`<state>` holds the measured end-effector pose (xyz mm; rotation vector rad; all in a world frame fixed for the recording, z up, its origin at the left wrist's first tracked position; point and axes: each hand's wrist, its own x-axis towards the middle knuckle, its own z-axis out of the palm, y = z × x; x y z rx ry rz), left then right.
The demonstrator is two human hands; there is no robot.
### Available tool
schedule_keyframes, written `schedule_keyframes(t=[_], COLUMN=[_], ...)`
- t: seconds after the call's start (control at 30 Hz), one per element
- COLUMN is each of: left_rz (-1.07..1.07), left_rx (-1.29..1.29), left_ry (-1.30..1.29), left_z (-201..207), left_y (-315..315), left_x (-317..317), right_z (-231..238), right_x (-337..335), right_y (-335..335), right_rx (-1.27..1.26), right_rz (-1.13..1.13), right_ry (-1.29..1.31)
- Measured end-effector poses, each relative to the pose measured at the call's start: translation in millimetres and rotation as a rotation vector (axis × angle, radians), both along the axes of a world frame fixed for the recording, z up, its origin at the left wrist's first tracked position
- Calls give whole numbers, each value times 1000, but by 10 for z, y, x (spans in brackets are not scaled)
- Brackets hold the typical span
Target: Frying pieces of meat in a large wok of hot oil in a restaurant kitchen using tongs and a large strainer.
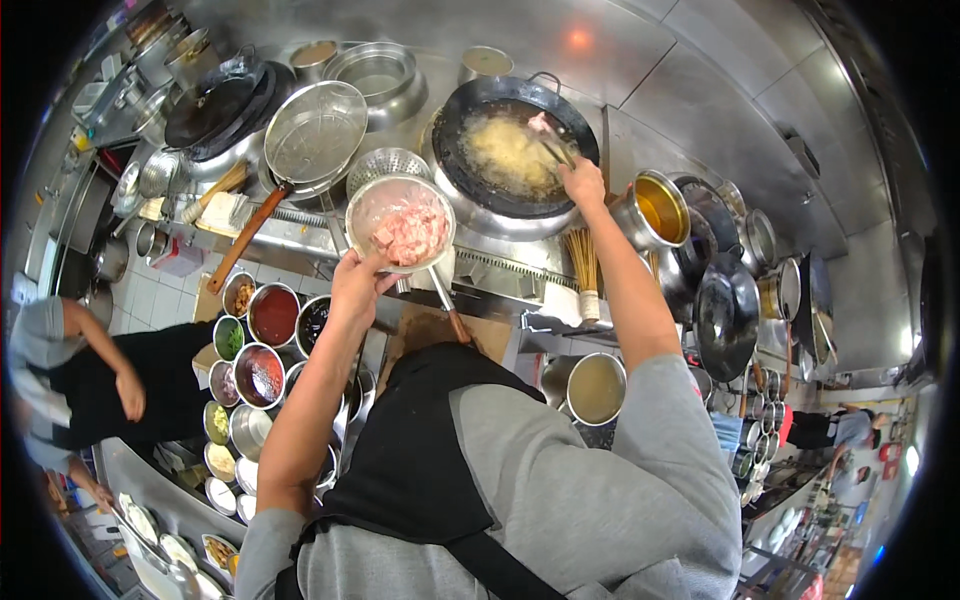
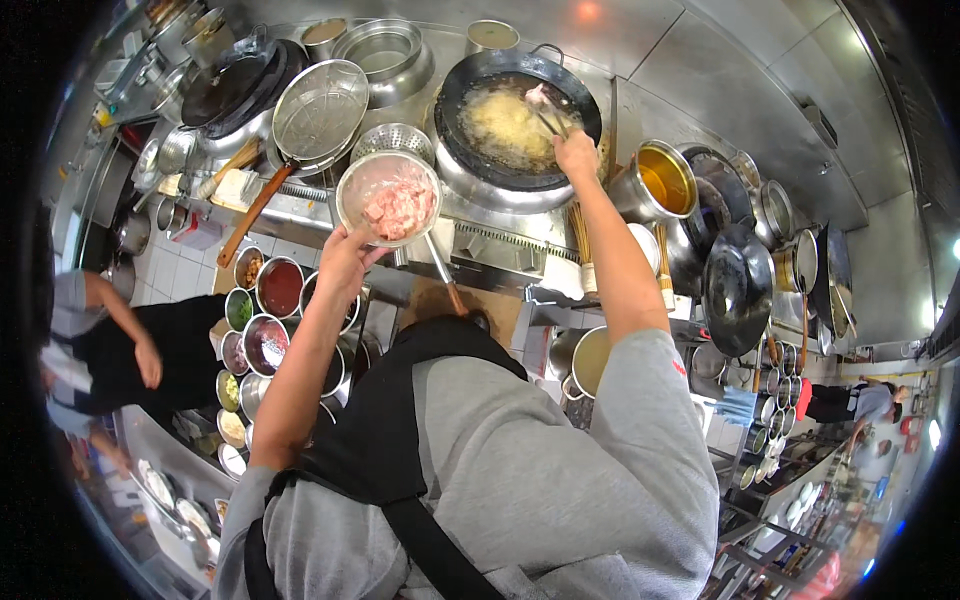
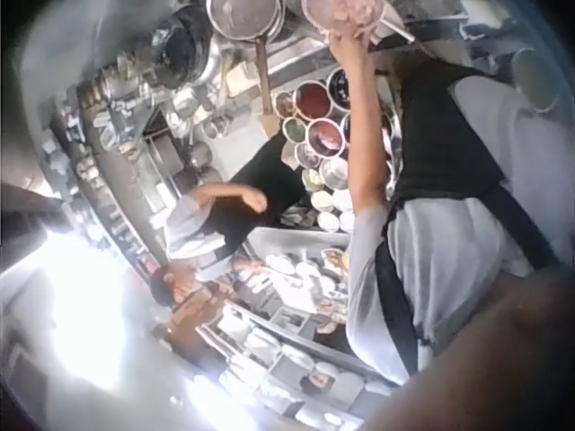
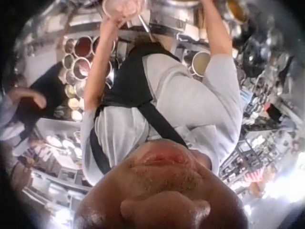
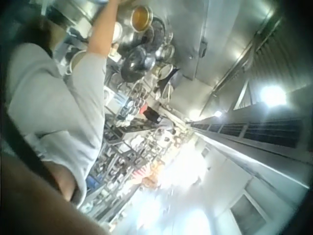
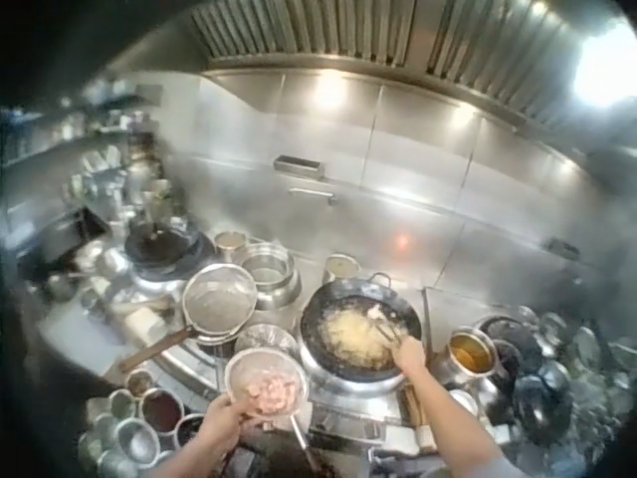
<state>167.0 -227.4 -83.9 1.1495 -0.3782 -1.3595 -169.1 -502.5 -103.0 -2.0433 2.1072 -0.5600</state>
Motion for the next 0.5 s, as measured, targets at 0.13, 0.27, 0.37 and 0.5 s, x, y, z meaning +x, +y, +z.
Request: schedule_keyframes(t=[0.13,0.27,0.37,0.5], left_rz=[17,4,15,33], left_rx=[5,13,12,33], left_ry=[18,24,38,26], left_z=[-8,25,-53,-66], left_y=[-45,-2,86,147], left_x=[-33,-70,-38,-6], right_z=[-35,-100,-218,-251], right_x=[113,166,51,-156], right_y=[19,41,16,-82], right_rx=[214,277,190,173], right_rz=[-83,-139,-21,70], right_ry=[65,99,91,146])
